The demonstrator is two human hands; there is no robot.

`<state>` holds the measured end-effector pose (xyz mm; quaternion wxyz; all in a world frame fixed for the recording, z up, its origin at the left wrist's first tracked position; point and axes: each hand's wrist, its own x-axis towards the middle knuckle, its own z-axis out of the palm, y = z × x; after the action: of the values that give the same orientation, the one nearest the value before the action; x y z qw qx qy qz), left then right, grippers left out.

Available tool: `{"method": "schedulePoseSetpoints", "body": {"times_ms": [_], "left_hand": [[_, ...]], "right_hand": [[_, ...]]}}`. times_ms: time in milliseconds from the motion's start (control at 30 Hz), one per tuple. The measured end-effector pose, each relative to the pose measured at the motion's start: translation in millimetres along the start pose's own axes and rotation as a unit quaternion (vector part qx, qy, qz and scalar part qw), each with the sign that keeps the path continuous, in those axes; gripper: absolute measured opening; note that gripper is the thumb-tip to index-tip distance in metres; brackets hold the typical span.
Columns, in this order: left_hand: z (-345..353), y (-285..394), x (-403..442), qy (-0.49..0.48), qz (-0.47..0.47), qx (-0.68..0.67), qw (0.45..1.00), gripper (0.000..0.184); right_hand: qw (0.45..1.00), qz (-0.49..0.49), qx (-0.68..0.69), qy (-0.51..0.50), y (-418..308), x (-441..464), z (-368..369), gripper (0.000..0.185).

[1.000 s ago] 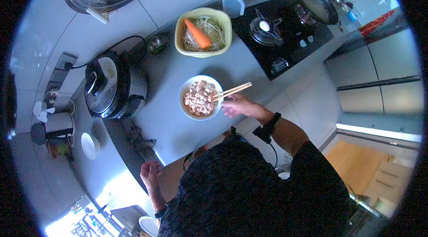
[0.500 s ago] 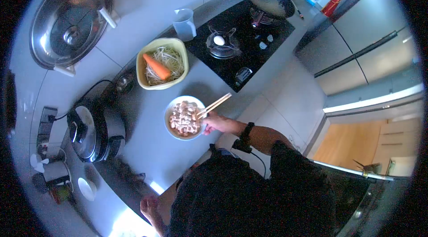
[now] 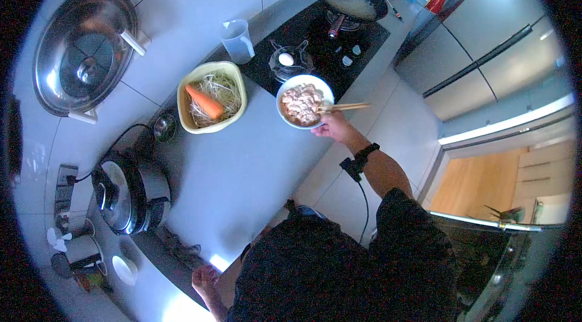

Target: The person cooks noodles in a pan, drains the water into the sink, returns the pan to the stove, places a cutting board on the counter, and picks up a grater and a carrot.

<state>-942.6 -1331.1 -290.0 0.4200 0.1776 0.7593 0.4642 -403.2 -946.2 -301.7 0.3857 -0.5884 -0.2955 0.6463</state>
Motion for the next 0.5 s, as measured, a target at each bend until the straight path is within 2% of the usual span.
{"method": "schedulePoseSetpoints", "body": {"times_ms": [233,433,500], "left_hand": [[0.8,6.7,2.6,0.016,-0.023,0.020,0.999,0.014],[-0.8,7.0,5.2,-0.020,0.013,0.039,0.999,0.017],[-0.6,8.1,4.7,-0.007,0.004,0.028,1.000,0.018]], "right_hand": [[0.999,0.021,0.048,0.006,6.9,21.9,-18.9,0.047],[0.981,0.027,0.190,-0.008,16.7,31.0,-22.2,0.047],[0.967,0.085,0.239,-0.017,20.8,20.7,-18.2,0.041]]}}
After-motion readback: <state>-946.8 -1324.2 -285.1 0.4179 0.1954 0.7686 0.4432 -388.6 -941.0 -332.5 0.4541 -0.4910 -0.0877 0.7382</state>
